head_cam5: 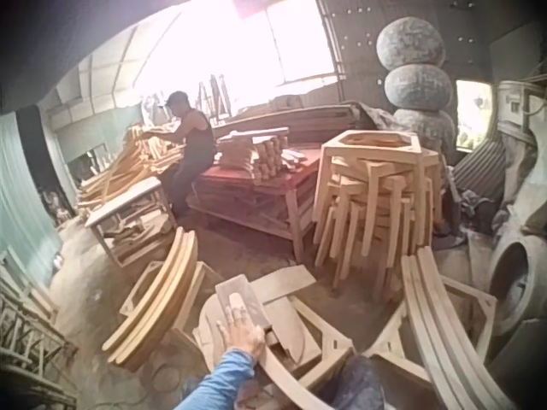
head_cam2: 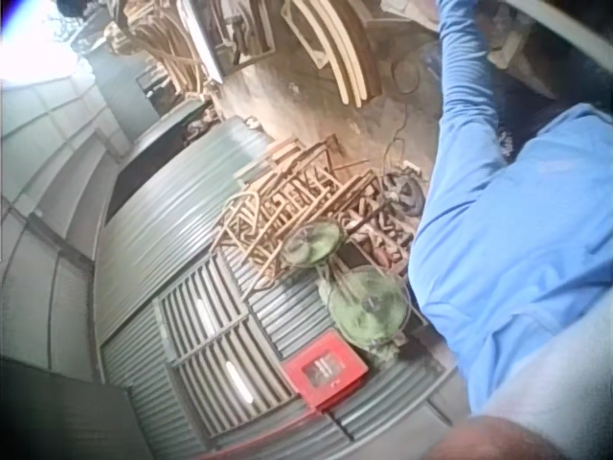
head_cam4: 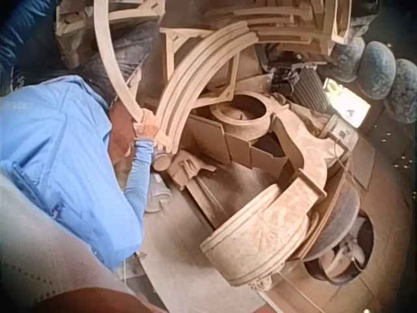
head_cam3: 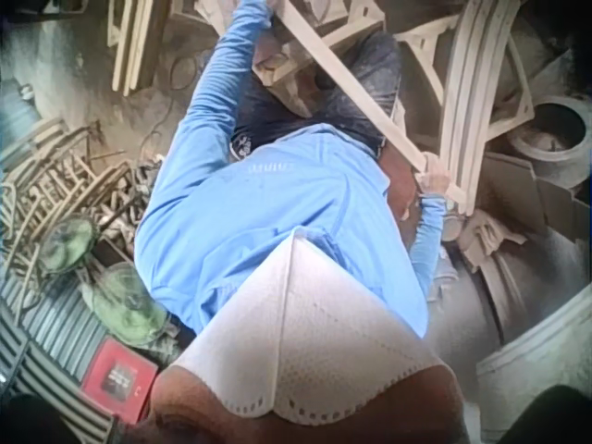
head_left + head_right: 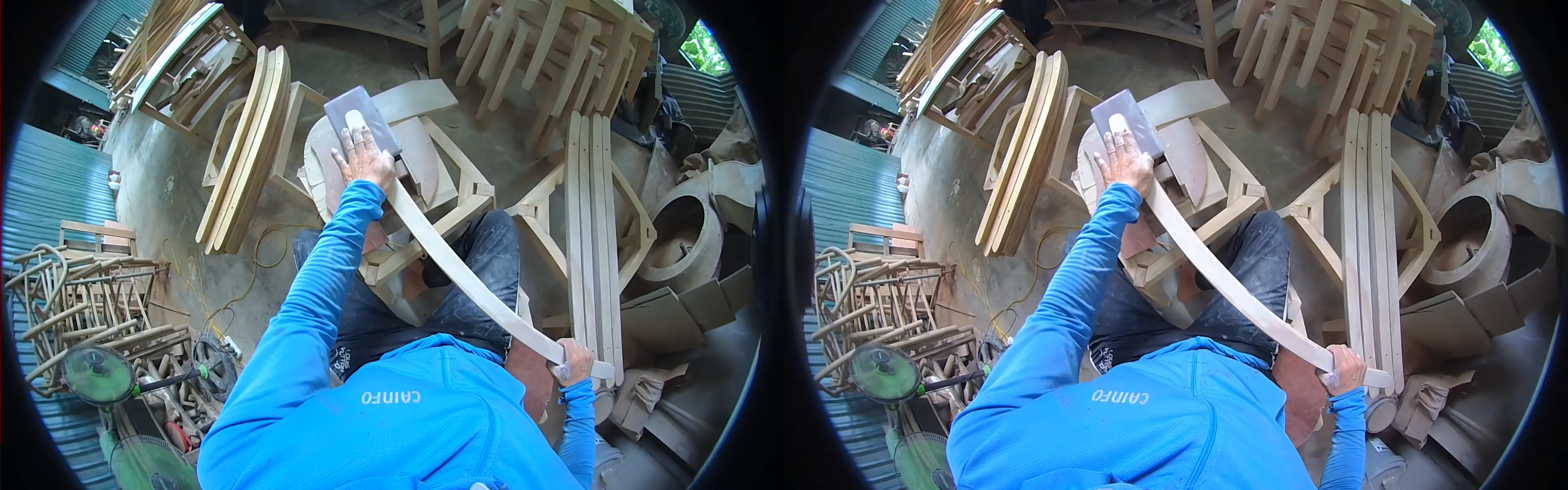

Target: Sanding curved wooden chair components using a belt sander.

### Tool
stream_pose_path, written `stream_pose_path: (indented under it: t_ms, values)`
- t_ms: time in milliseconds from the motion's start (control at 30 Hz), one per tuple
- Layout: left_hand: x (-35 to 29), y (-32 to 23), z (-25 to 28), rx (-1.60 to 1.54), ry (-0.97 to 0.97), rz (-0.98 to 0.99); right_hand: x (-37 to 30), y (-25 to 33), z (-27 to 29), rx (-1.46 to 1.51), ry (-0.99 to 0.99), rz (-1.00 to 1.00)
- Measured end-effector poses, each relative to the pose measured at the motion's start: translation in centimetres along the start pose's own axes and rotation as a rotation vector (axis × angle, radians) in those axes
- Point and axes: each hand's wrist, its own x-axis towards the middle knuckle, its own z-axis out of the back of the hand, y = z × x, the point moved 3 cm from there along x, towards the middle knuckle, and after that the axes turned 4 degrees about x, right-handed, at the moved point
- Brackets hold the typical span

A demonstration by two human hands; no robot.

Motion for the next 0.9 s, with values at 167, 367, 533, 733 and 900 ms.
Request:
stream_pose_path:
  t_ms: [167, 367, 533, 733, 900]
  values:
    - [5.3, 1.7, 0.1, 0.022, -0.012, -0.002, 4.7, 2.3, -0.6, 0.036, 0.037, 0.013]
    - [10.2, 5.8, 0.5, 0.033, -0.024, 0.008, 10.0, 5.5, -0.5, 0.013, 0.086, 0.048]
    - [1.5, -0.1, -1.0, 0.027, -0.012, -0.084, 2.3, -1.0, 0.6, -0.021, 0.239, -0.032]
    - [8.2, 3.8, -0.9, 0.062, -0.066, -0.134, 7.5, 2.5, -0.3, 0.043, 0.3, -0.029]
    - [11.8, 6.3, -0.7, 0.031, -0.089, -0.126, 10.6, 4.6, -1.6, 0.059, 0.221, 0.048]
